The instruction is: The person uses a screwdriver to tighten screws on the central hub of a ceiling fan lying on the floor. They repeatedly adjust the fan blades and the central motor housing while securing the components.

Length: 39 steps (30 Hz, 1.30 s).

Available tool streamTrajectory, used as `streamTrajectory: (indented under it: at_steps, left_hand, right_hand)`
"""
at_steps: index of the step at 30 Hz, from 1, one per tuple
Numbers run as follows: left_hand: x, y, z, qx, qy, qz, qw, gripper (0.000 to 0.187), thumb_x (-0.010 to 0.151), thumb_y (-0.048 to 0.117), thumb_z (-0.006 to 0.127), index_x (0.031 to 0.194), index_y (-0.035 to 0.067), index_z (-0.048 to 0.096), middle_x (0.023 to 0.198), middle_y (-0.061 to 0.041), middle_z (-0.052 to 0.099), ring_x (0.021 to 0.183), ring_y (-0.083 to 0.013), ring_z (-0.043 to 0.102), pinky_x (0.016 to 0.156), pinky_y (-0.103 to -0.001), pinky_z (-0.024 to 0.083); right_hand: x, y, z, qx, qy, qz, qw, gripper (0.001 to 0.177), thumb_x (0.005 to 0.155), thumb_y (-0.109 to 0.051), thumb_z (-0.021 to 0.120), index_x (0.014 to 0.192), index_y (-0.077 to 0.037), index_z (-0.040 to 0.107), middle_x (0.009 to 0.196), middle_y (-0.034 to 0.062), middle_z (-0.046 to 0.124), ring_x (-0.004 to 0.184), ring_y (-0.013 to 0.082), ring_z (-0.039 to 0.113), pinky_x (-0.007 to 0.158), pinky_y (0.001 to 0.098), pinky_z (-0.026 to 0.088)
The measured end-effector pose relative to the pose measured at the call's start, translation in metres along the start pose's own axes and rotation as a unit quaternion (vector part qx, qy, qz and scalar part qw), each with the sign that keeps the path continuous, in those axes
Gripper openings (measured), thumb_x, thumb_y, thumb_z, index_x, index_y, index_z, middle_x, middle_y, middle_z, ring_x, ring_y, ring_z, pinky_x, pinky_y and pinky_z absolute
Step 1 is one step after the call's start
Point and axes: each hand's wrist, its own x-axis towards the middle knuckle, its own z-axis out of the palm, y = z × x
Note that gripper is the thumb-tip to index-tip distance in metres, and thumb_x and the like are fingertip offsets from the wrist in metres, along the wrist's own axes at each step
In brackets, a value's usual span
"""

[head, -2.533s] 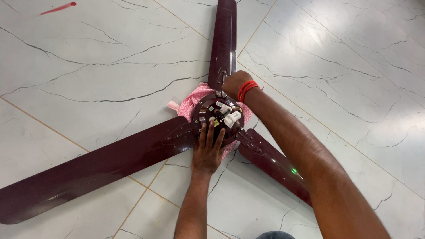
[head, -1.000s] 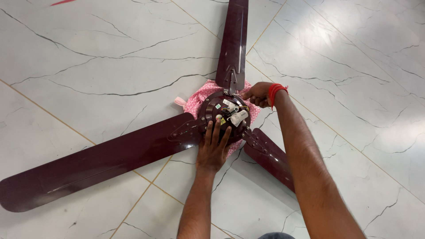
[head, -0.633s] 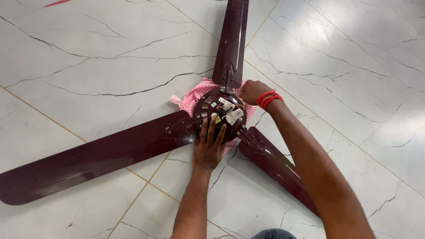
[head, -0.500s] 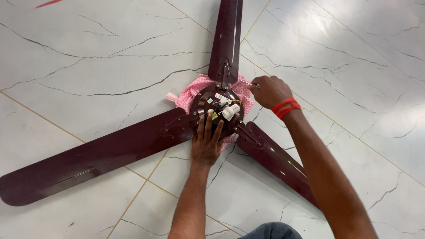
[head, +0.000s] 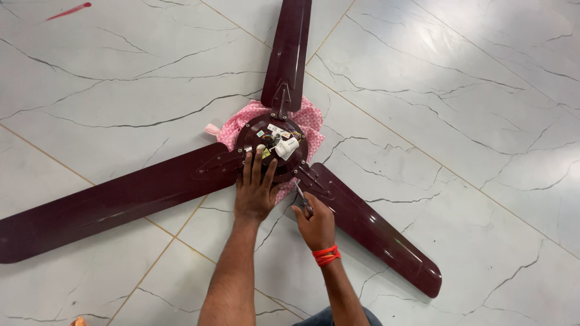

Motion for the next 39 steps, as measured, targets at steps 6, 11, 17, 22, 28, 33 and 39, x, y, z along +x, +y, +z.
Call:
streamTrajectory:
  at_steps: [6,11,17,22,28,33,39]
  left_hand:
    - [-0.002,0.003,-0.001,-0.005,0.02,-0.001,1.0,0.085,0.091,0.045,0.068,0.162,0.031,0.023,0.171,-0.009,0.017,0.157,-0.037,0.018,0.116,-0.063,0.035]
    - [-0.001,0.003,0.0,0.004,0.002,-0.008,1.0,0.084,0.091,0.045,0.068,0.161,0.031,0.024,0.171,-0.01,0.016,0.157,-0.0365,0.016,0.115,-0.063,0.034]
    - [0.001,0.001,-0.006,-0.002,0.014,0.01,1.0,0.084,0.091,0.042,0.068,0.162,0.028,0.024,0.171,-0.011,0.014,0.157,-0.0376,0.015,0.116,-0.063,0.032]
    - [0.001,-0.002,0.0,-0.023,-0.007,0.009,1.0,0.085,0.091,0.04,0.069,0.161,0.027,0.024,0.171,-0.012,0.014,0.157,-0.0401,0.014,0.113,-0.066,0.032]
    - [-0.005,-0.008,0.003,-0.066,0.024,0.023,0.997,0.083,0.096,0.047,0.068,0.163,0.029,0.022,0.173,-0.01,0.012,0.159,-0.0378,0.014,0.11,-0.07,0.038]
    - [0.001,-0.014,0.003,-0.044,-0.074,0.015,0.996,0.088,0.095,0.055,0.063,0.164,0.027,0.015,0.172,-0.011,0.002,0.158,-0.0387,0.005,0.108,-0.072,0.037]
    - [0.013,-0.01,-0.012,0.004,-0.202,-0.014,0.979,0.091,0.096,0.054,0.062,0.164,0.031,0.005,0.171,-0.009,-0.011,0.158,-0.0364,-0.008,0.112,-0.069,0.035]
  right_hand:
    - [-0.015,0.015,0.039,0.111,0.029,0.036,0.993,0.039,0.093,-0.013,0.07,0.129,0.002,0.063,0.073,0.0129,0.066,0.06,0.018,0.06,0.056,0.0331,0.05]
    - [-0.038,0.026,0.062,0.039,0.075,-0.005,0.996,0.023,0.097,-0.016,0.062,0.115,-0.003,0.069,0.082,0.0165,0.073,0.069,0.0313,0.07,0.063,0.0414,0.054]
    - [-0.035,0.015,0.075,-0.064,0.088,0.004,0.994,0.02,0.099,-0.02,0.058,0.113,-0.01,0.069,0.093,0.0145,0.075,0.078,0.0366,0.072,0.067,0.0462,0.058]
    - [-0.034,0.02,0.083,-0.151,0.106,-0.063,0.981,0.022,0.099,-0.018,0.055,0.117,-0.011,0.066,0.102,0.0128,0.076,0.082,0.0371,0.072,0.07,0.0483,0.057]
    - [-0.036,0.016,0.084,-0.178,0.082,-0.024,0.98,0.023,0.101,-0.019,0.053,0.121,-0.013,0.064,0.103,0.0105,0.076,0.083,0.0345,0.073,0.073,0.0461,0.058]
    - [-0.035,0.009,0.083,-0.212,0.055,0.006,0.976,0.022,0.104,-0.017,0.051,0.121,-0.013,0.064,0.101,0.0094,0.076,0.084,0.0339,0.073,0.075,0.0459,0.057]
    - [-0.033,0.013,0.085,-0.209,0.086,-0.027,0.974,0.023,0.099,-0.017,0.055,0.12,-0.013,0.064,0.104,0.0091,0.076,0.084,0.0339,0.073,0.075,0.0469,0.057]
